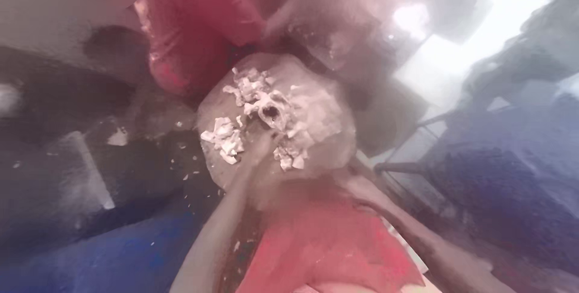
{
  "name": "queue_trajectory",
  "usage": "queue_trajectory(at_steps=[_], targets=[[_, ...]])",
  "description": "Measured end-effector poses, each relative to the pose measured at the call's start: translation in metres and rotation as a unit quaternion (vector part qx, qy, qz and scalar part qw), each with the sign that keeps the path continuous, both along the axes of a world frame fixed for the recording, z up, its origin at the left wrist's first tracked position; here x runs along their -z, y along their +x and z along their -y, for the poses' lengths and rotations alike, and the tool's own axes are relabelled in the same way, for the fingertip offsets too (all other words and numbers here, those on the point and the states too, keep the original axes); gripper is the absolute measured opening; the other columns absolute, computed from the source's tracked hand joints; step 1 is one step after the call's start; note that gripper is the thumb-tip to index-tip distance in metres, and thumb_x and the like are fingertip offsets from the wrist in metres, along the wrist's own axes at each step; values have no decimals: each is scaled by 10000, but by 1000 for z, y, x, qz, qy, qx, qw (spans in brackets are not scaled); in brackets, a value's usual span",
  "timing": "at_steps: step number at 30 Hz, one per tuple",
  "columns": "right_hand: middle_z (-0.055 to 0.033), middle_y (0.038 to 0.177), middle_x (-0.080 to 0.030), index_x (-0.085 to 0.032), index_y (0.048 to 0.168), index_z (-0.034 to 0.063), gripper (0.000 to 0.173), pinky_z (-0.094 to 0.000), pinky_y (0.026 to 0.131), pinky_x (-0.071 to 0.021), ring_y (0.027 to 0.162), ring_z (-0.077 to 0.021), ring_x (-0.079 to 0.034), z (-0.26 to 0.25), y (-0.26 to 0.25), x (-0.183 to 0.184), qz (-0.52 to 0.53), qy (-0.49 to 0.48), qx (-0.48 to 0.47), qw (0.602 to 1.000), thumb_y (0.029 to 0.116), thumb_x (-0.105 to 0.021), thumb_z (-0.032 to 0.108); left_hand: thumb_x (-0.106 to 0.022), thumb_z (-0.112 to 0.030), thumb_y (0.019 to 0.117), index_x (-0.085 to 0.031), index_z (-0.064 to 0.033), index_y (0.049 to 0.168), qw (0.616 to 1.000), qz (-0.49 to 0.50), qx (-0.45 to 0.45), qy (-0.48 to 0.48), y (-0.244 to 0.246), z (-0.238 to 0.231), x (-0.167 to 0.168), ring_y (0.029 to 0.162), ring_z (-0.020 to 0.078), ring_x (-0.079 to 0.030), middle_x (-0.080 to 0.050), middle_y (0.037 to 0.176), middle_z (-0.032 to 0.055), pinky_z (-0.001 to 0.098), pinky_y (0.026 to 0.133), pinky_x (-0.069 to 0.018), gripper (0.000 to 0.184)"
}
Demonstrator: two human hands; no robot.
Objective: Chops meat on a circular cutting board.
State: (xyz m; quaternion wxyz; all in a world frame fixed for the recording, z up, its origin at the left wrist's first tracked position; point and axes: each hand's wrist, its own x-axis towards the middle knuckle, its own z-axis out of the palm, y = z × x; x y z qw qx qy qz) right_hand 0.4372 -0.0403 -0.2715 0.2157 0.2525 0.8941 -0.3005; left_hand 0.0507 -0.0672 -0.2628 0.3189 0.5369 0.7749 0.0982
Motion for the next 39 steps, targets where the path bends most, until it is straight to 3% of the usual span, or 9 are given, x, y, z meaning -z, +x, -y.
queue_trajectory(at_steps=[5, 12, 16, 19, 22, 26, 31, 35, 39], targets=[[-233, 1089, -702, -644, 1232, 42, 593, -672, 910, -517, 1049, -437, -679, 15, -61, -11, 13, -74, -22, 997, 1024, -495, 576, -704, -427, 934, -688, -90, 1255, 994, -82, 62, -33, 45, -30, -7, 1219, 404, -601, -651, 1285, 194, 639, 1002, -486, 466], [-223, 1211, -682, -647, 1313, 72, 467, -622, 1027, -476, 1167, -410, -639, 16, -105, -17, -64, -151, -35, 986, 1039, -563, 441, -739, -372, 869, -530, -133, 1433, 994, -62, 24, -83, 62, -26, 16, 1105, 403, -670, -693, 1199, 188, 658, 906, -526, 648], [-228, 1290, -649, -648, 1337, 102, 461, -617, 1070, -451, 1247, -419, -591, 15, -103, 3, -99, -147, -24, 984, 1022, -597, 435, -729, -464, 856, -704, -57, 1163, 988, -36, 22, -149, 51, -28, 30, 1064, 404, -674, -710, 1107, 205, 665, 889, -519, 511], [-193, 1305, -657, -605, 1407, 174, 493, -638, 1048, -462, 1232, -394, -612, 8, -102, -1, -83, -171, -1, 982, 1016, -592, 472, -684, -464, 901, -687, -175, 1286, 994, -29, 28, -104, 46, -16, -14, 1137, 347, -666, -711, 1200, 142, 637, 963, -507, 482], [-196, 1252, -678, -586, 1411, 131, 548, -631, 1018, -482, 1174, -377, -649, -3, -90, -6, -27, -205, 88, 974, 1037, -511, 523, -725, -336, 912, -631, -124, 1338, 982, 140, -124, 34, 30, 26, -63, 1077, 186, -692, -717, 1179, 80, 457, 962, -566, 485], [-222, 1123, -688, -606, 1324, 25, 566, -571, 962, -519, 1052, -349, -677, -11, -78, 12, -34, -199, 297, 933, 1067, -455, 506, -777, -177, 884, -323, -16, 1524, 849, 422, -283, 144, 15, 91, -81, 927, 226, -728, -685, 1173, 145, 399, 817, -642, 801], [-174, 1101, -699, -598, 1331, 55, 578, -530, 939, -547, 1021, -291, -688, -7, -87, 9, -83, -148, 301, 938, 1069, -411, 536, -541, -320, 1064, -408, -19, 1509, 851, 317, -411, 85, 25, 121, -8, 994, 207, -698, -661, 1222, 180, 403, 868, -605, 553], [-113, 1105, -679, -535, 1412, 28, 530, -368, 853, -594, 937, -154, -682, 4, -116, -75, -212, -144, 252, 933, 1116, -303, 401, -501, -339, 1078, -339, -13, 1544, 889, 224, -400, 26, 40, 122, 46, 1027, 278, -687, -630, 1265, 230, 455, 890, -581, 592], [-68, 1108, -689, -587, 1276, -44, 901, -258, 944, -552, 1032, -34, -643, 29, -141, -129, -439, -183, 188, 859, 983, -273, 747, -536, -297, 1050, -335, 50, 1543, 918, 143, -368, 48, 39, 118, 51, 1327, 359, -552, -518, 1455, 280, 509, 1123, -446, 635]])
